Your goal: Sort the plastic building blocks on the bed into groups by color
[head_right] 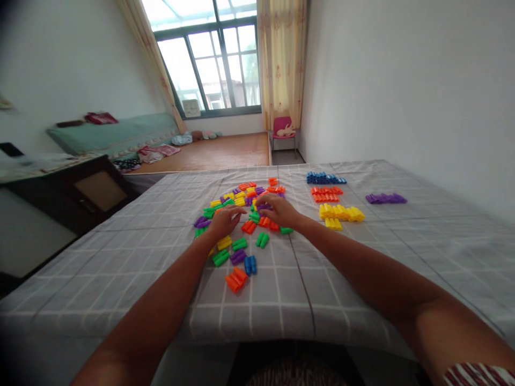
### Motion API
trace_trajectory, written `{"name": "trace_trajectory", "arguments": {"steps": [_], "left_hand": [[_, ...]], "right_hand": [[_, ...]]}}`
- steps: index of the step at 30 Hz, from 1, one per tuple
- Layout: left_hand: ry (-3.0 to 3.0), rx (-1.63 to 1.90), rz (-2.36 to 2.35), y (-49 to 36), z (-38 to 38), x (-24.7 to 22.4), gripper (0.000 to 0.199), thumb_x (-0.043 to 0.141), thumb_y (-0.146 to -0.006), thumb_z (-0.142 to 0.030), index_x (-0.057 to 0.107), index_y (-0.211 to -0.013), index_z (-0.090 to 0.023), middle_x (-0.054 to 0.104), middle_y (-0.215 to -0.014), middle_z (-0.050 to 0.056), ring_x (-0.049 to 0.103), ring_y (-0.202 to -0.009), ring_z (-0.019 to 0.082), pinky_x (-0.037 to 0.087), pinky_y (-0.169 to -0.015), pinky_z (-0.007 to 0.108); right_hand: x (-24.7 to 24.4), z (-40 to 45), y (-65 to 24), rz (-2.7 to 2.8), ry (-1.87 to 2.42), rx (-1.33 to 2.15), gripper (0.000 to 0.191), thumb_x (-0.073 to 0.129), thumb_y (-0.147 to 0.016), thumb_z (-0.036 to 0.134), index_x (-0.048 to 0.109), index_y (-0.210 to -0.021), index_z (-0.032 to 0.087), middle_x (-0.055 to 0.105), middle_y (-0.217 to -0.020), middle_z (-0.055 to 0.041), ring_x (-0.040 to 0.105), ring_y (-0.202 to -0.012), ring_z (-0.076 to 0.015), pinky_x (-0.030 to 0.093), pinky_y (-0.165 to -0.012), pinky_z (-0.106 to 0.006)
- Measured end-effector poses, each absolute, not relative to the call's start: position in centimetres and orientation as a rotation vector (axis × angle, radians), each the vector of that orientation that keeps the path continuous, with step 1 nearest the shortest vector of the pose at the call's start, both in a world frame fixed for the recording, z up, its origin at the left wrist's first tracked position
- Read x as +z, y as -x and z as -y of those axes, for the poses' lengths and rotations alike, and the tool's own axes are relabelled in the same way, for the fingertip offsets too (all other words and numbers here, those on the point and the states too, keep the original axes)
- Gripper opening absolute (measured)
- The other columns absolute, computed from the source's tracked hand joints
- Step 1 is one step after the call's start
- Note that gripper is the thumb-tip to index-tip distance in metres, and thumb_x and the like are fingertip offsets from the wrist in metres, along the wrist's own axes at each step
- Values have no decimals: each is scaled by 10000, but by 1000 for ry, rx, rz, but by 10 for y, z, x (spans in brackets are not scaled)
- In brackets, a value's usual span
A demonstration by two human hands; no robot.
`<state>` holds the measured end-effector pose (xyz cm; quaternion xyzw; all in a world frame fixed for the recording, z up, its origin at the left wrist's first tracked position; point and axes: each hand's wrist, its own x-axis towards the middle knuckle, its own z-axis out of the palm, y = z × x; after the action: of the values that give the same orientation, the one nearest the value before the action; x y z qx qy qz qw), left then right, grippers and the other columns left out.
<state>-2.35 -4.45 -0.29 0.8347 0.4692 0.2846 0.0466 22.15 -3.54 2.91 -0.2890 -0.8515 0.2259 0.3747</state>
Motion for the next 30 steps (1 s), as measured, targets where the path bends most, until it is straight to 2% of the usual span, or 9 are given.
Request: {"name": "trace_trajectory", "arguments": {"steps": [5,10,13,18,21,24,27,30], "left_hand": [[-2484,881,-1580,36,39,0,324,455,-817,-131,711,-997,-215,699,-1050,44,620,-1012,193,465,-955,345],[-2418,918,-1617,43,39,5,308,449,-813,-163,707,-971,-220,712,-1033,40,629,-1016,202,473,-945,347],[-2425,896,-1620,44,38,5,309,441,-819,-207,705,-980,-221,712,-1042,42,637,-1004,210,481,-933,354],[-2416,889,-1606,48,33,3,313,440,-814,-265,706,-978,-239,716,-1039,31,646,-986,215,486,-929,364],[-2406,893,-1620,50,32,3,310,442,-814,-294,703,-971,-237,718,-1039,31,648,-995,217,484,-933,365],[-2391,880,-1639,50,32,3,307,441,-810,-308,702,-954,-237,719,-1043,34,652,-996,222,484,-935,370],[-2392,864,-1636,50,33,4,308,440,-807,-313,701,-955,-241,716,-1054,36,650,-1005,224,482,-939,375],[-2384,862,-1635,50,35,6,312,436,-808,-319,702,-951,-240,715,-1058,40,647,-1018,228,477,-951,384]], "right_hand": [[61,3,-296,1709,967,789,309,595,-821,368,566,-1102,241,636,-970,-30,638,-794,-160,570,-657,-332],[62,-21,-413,1223,1148,605,447,751,-660,357,554,-1036,217,667,-973,-54,651,-788,-175,568,-650,-307],[42,-19,-482,1093,1261,499,437,751,-631,351,590,-1012,210,682,-954,-61,645,-792,-178,551,-654,-295],[6,2,-552,1216,1547,417,345,610,-739,394,687,-998,179,702,-943,-71,631,-829,-199,526,-717,-333],[-6,9,-564,1463,1632,526,290,640,-716,379,724,-902,172,715,-954,-70,631,-877,-211,514,-778,-332],[-9,9,-567,1604,1653,632,299,690,-676,374,712,-891,167,723,-927,-77,645,-837,-211,515,-758,-322],[-7,6,-570,1621,1819,380,294,716,-645,393,693,-848,182,721,-881,-71,643,-812,-215,497,-735,-317],[-3,6,-576,1564,2019,81,335,701,-646,502,683,-789,200,710,-831,-61,633,-782,-214,469,-689,-307]]}}
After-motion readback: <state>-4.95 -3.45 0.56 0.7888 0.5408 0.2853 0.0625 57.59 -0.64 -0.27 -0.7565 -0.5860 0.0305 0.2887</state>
